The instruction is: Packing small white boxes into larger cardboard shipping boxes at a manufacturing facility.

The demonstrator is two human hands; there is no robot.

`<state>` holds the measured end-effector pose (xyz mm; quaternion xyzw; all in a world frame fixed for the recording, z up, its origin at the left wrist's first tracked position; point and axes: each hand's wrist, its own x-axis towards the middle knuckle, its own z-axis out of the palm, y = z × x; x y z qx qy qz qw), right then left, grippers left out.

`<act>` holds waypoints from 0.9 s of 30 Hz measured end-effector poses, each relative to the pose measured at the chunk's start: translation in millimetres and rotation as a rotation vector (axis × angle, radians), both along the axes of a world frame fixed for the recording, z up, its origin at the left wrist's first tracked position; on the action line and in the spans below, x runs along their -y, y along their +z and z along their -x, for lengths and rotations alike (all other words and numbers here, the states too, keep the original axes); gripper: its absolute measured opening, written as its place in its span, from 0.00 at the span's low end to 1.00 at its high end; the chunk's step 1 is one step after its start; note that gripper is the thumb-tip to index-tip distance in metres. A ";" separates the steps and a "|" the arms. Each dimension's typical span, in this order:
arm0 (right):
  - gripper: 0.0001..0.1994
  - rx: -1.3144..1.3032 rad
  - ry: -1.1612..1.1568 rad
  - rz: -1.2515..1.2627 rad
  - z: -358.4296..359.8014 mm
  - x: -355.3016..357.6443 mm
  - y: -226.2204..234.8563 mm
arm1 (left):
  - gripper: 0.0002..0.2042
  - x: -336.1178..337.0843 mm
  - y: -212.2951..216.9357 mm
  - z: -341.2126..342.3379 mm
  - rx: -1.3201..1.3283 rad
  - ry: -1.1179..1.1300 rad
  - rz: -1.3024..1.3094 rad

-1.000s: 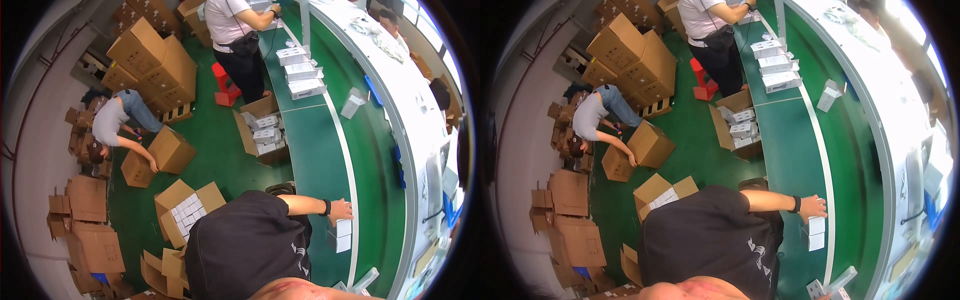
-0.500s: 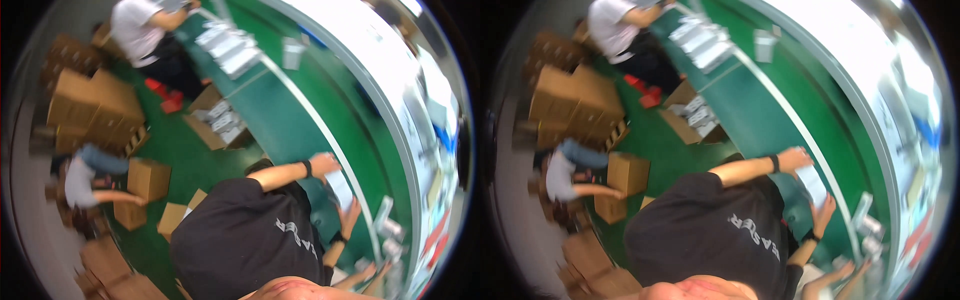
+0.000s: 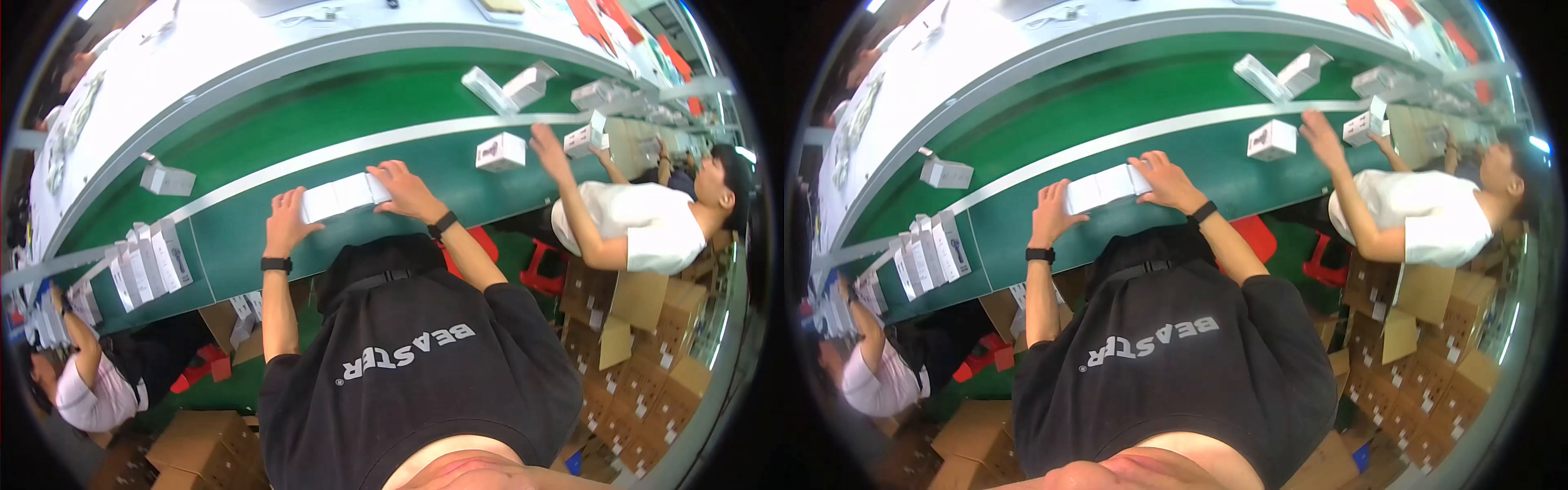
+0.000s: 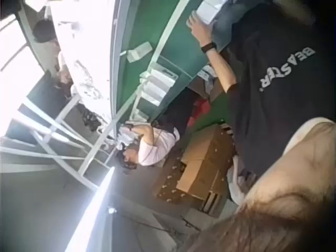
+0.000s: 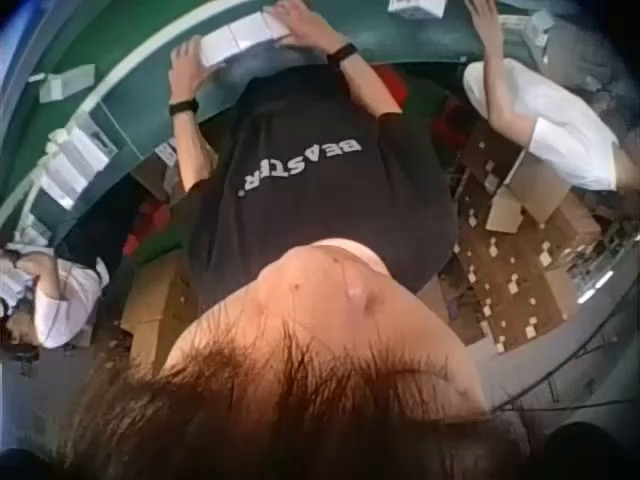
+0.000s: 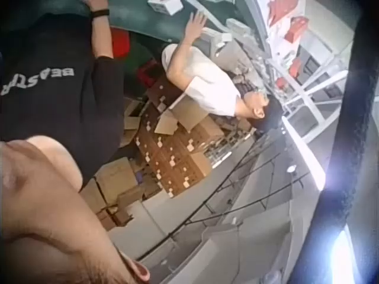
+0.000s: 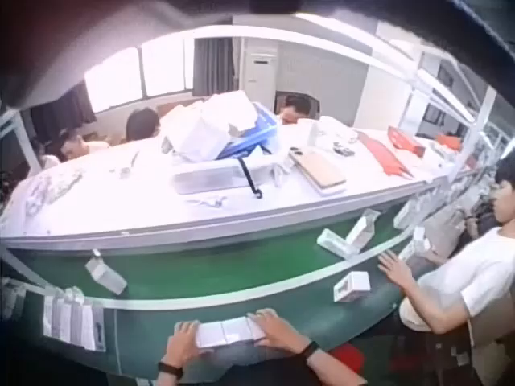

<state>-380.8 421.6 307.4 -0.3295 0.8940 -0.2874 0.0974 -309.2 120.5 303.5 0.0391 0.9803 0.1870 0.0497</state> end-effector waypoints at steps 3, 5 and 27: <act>0.47 -0.046 0.020 -0.022 -4.4 -5.4 -2.4 | 0.43 -1.8 0.3 -7.3 0.004 0.019 0.000; 0.47 -0.070 0.031 -0.029 -0.5 -7.1 -1.5 | 0.42 -3.5 -1.8 -7.9 -0.048 0.028 -0.007; 0.40 -0.036 -0.595 -0.529 80.5 -281.7 -19.6 | 0.41 -8.2 -0.4 -8.0 0.007 0.047 -0.006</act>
